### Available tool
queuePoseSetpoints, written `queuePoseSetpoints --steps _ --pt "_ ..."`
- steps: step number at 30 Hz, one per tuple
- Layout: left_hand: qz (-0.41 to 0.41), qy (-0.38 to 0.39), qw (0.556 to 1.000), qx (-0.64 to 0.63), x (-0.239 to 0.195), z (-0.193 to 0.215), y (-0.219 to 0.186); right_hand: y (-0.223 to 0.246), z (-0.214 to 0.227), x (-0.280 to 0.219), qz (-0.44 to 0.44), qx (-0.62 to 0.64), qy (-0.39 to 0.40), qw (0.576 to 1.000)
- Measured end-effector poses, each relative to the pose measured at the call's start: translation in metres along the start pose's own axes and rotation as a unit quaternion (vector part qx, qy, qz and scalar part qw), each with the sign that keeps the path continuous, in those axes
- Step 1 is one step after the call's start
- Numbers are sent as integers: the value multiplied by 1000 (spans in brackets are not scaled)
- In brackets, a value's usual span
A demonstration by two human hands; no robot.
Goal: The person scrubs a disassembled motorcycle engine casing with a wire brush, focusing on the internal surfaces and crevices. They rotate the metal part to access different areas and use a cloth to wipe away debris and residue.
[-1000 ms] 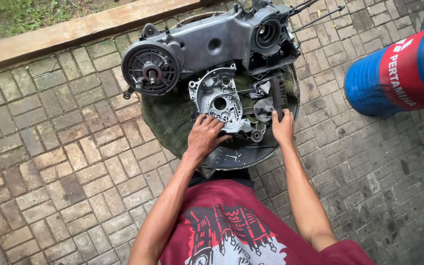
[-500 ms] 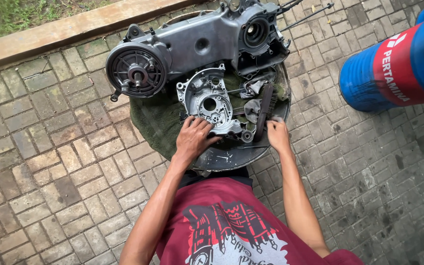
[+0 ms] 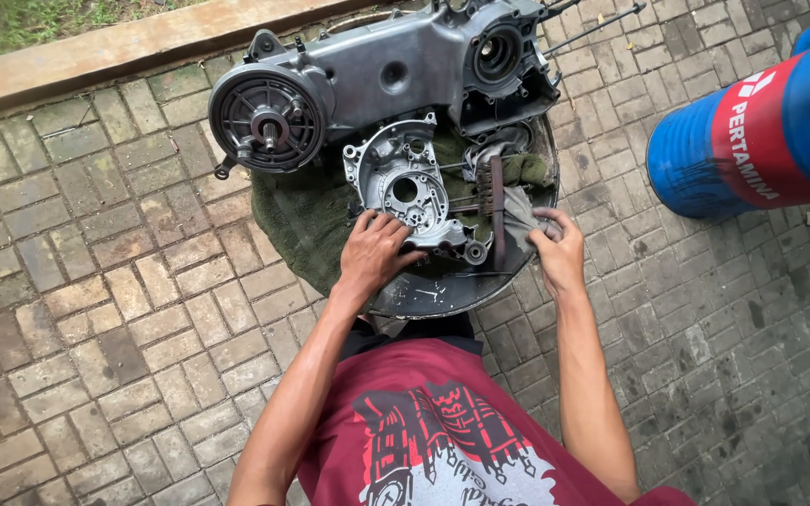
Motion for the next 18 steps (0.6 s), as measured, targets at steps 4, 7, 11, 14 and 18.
queuePoseSetpoints --steps 4,7,11,14,18 --pt "3 -4 1000 3 1 4 -1 42 5 -9 81 -125 35 988" --pt "-4 -8 1000 -4 2 5 -2 84 17 -26 159 -140 44 976" --pt "-9 -13 1000 -1 1 6 -4 138 29 -43 319 -153 69 933" --pt "-9 -13 1000 6 1 6 -3 127 24 -35 338 -123 22 933" --pt "-11 -6 1000 -2 2 8 -5 84 -33 -33 310 -92 -38 945"
Point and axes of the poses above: each hand's wrist, its own x-axis towards the middle knuckle, its own z-axis out of the back of the hand, y = z × x, the point moved 7 cm from there along x, towards the middle knuckle, and after that the axes turned 13 degrees about -x, right-handed, at the moved point
